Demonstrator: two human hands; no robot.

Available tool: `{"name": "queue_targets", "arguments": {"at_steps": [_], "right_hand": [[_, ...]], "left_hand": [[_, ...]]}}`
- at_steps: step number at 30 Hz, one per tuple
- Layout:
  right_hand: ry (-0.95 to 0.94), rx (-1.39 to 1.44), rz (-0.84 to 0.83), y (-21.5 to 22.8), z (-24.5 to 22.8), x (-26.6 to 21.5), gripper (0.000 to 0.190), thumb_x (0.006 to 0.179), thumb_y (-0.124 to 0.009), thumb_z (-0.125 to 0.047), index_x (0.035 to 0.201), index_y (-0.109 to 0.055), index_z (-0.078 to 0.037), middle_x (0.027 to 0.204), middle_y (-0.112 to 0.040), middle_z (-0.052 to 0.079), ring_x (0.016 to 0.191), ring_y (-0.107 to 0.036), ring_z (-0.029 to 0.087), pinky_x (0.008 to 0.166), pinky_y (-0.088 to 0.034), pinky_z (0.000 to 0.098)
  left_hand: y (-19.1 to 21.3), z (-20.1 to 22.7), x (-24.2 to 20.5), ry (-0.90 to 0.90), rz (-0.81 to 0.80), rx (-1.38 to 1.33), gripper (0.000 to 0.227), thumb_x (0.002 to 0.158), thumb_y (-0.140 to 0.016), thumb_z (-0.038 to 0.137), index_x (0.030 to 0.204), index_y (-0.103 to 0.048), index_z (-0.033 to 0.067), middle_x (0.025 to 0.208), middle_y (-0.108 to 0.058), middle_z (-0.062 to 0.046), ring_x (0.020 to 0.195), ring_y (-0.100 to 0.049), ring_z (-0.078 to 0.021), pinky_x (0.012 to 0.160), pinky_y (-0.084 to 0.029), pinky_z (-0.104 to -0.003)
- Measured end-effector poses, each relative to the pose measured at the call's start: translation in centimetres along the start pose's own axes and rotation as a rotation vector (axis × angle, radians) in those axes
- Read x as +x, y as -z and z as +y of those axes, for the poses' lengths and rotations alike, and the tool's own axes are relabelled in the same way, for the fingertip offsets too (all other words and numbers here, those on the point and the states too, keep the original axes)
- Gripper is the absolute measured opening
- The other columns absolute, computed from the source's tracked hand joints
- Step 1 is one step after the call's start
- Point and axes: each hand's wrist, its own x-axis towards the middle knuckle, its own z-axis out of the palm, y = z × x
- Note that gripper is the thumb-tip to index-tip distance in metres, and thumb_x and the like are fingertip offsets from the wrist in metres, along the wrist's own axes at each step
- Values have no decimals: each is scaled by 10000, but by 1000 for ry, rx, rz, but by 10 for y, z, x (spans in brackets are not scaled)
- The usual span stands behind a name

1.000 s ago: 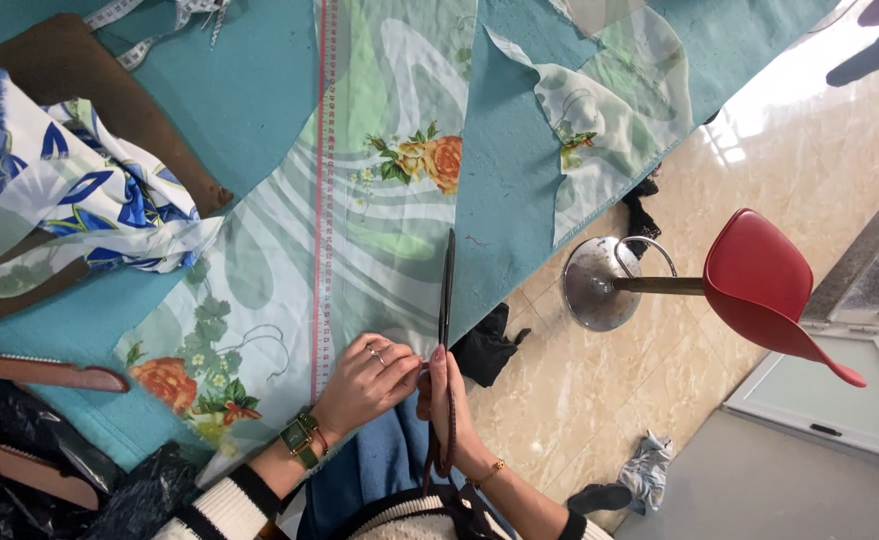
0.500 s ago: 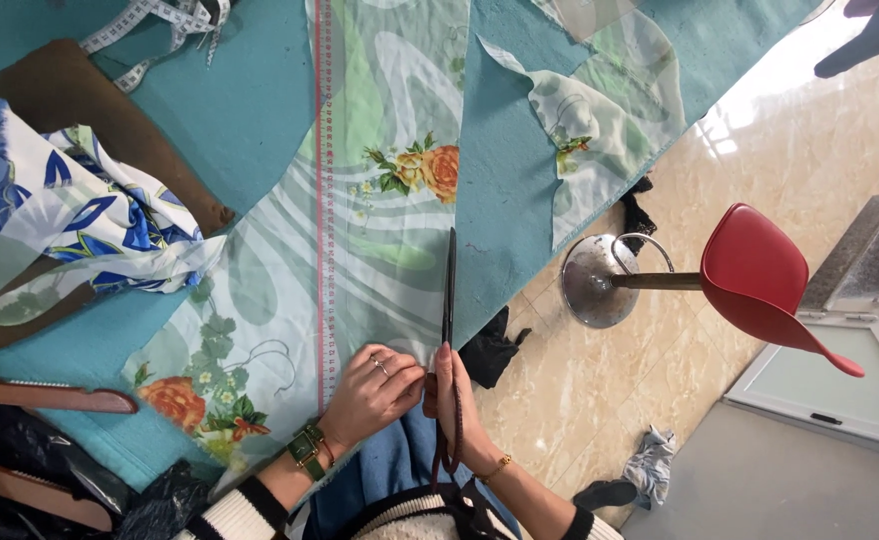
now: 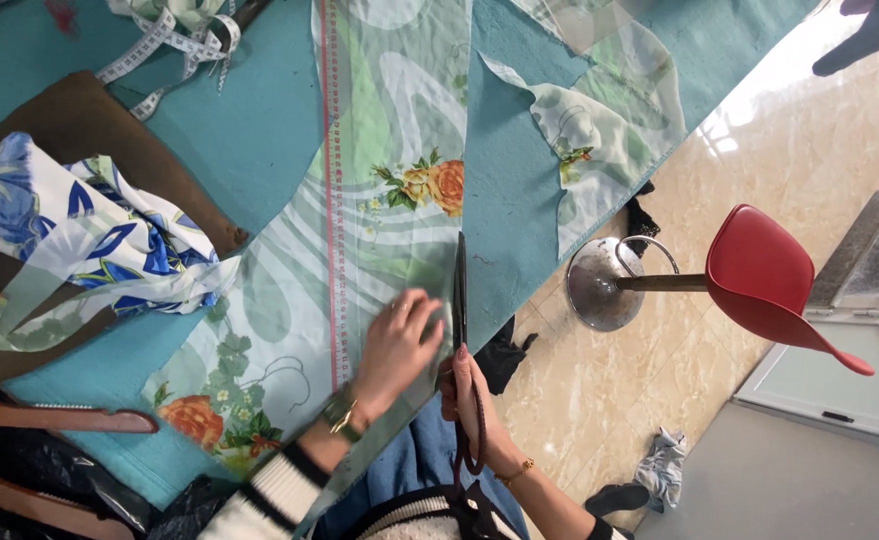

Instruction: The person uses a pair of scissors to cut a piece of floral-patterned fabric laid out on a table. They hold the fabric steady with one hand while cutting along a marked line with the other.

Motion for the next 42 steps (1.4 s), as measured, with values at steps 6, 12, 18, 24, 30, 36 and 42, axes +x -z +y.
{"name": "queue_targets", "arguments": {"at_steps": [6,12,18,24,30,36,42], "right_hand": [[11,-105,48,-9,-10,3,520,1032,-354,-597,905,-468,-106,644,-259,-46,499,-200,73,431,-210,263],[-7,-63,99,-13,-8,5,533,1013,-397,-605,903,-480,-91,640,-239,-50,498,-182,70,431,-198,270],[-5,72,33,-16,-9,6,529,996,-420,-621,888,-467,-105,601,-221,-64,465,-162,49,403,-174,240],[-20,-15,82,-11,-8,4,553,995,-396,-632,894,-484,-95,661,-226,-45,525,-165,72,440,-179,252],[-70,-44,78,-14,-30,2,575,977,-398,-622,1040,-548,-71,706,-377,14,559,-287,97,495,-279,248],[-35,-50,97,-14,-25,20,567,993,-398,-608,1000,-539,-59,686,-369,23,529,-248,104,473,-232,275],[32,-183,147,-27,-38,22,501,1044,-377,-546,914,-501,-79,632,-393,23,477,-311,121,460,-297,292]], "left_hand": [[-22,-18,52,143,66,-2,240,986,-648,149,1208,-683,65,1225,-613,-91,875,-636,-169,716,-582,-238],[-22,-27,63,113,226,28,157,962,-687,144,1108,-716,91,1112,-608,-39,863,-662,-237,736,-568,-364],[-24,-32,66,85,140,43,206,933,-729,241,1060,-731,79,1115,-610,-31,852,-662,-229,688,-567,-363],[-28,-37,61,37,22,91,344,843,-800,214,1137,-703,65,1143,-587,-49,836,-617,-261,657,-559,-370],[-31,-38,64,-33,91,143,144,945,-726,132,1065,-700,56,1126,-644,-83,872,-657,-252,717,-560,-345],[-28,-37,68,0,116,110,67,982,-692,119,1003,-667,61,1031,-599,-55,766,-626,-246,622,-523,-362],[-30,-37,69,107,127,-25,42,974,-668,147,998,-666,112,1075,-608,-15,785,-642,-225,680,-535,-371]]}}
